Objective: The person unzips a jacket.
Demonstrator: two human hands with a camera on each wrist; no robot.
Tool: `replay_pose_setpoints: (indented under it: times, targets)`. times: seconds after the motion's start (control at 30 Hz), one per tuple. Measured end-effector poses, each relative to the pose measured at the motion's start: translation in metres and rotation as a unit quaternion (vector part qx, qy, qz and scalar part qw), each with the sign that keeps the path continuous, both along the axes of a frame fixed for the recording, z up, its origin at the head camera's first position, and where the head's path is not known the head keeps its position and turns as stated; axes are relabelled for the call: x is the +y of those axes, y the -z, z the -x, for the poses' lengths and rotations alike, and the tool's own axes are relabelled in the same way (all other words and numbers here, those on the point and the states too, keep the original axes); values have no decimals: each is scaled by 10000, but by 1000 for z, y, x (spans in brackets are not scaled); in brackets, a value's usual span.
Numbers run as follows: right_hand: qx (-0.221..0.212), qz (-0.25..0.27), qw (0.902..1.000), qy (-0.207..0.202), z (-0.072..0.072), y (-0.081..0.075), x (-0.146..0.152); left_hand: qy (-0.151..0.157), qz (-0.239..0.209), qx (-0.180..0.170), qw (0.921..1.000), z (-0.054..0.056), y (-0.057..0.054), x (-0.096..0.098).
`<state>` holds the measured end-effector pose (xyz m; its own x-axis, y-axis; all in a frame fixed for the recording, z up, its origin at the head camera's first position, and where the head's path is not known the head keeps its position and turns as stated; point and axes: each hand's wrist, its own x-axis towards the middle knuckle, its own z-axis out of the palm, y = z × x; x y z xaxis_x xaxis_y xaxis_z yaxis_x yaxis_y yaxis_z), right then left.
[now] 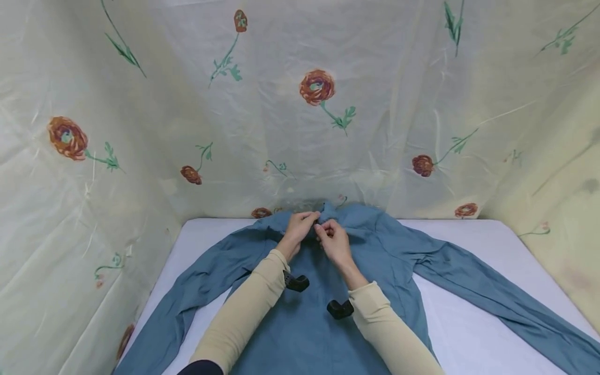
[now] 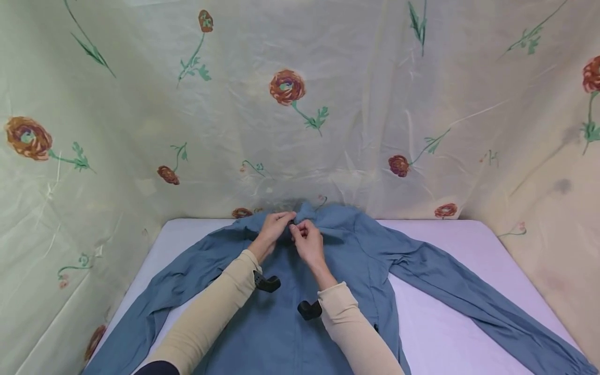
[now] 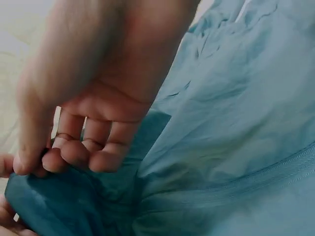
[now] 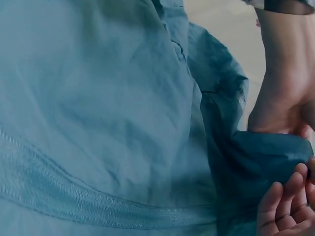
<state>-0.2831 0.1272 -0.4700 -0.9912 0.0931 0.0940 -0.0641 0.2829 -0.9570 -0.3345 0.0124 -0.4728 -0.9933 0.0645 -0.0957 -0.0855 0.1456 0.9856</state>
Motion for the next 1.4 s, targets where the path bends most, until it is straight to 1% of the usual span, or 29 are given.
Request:
replay_pose_setpoints:
  times: [0.03,0.1,0.13,0.2,0.27,0.33,0.4,0.5,0.77,1.0,1.13,1.4]
  targets:
    - [-43,33,10000,-22,-1,1,0,-78,-32,-54,9999,1,0,0]
    - [-162,47,9998,-90,-3,3,0,-96,-91,-14,9999,1,1,-3]
    - [-217,49,9997,-130,-4,4,0,-94,-102,69,9999,2,1,-4]
    - [-318,74,9993,-201,-5,7,1,-66,-24,363,9993,2,0,-7]
    - [-350,156,9990,-227,-6,8,1,101,89,657,9977,3,-1,-9]
    - [-286,251,9991,-194,-5,7,2,233,187,888,9956,5,-2,-10]
    - [-221,317,9991,-159,-5,6,3,339,239,1044,9937,6,-3,-9]
    - [-175,312,9992,-155,-4,3,5,347,238,1179,9921,8,-2,-8]
    - [-281,298,9988,-285,-7,2,7,284,192,1281,9912,11,3,-7]
    - [-282,293,9988,-283,-11,4,7,216,188,1180,9926,11,5,-9]
    - [-354,292,9985,-313,-13,6,7,81,173,1093,9938,11,6,-12]
    - [-288,233,9986,-375,-15,7,7,21,307,1084,9936,13,7,-14]
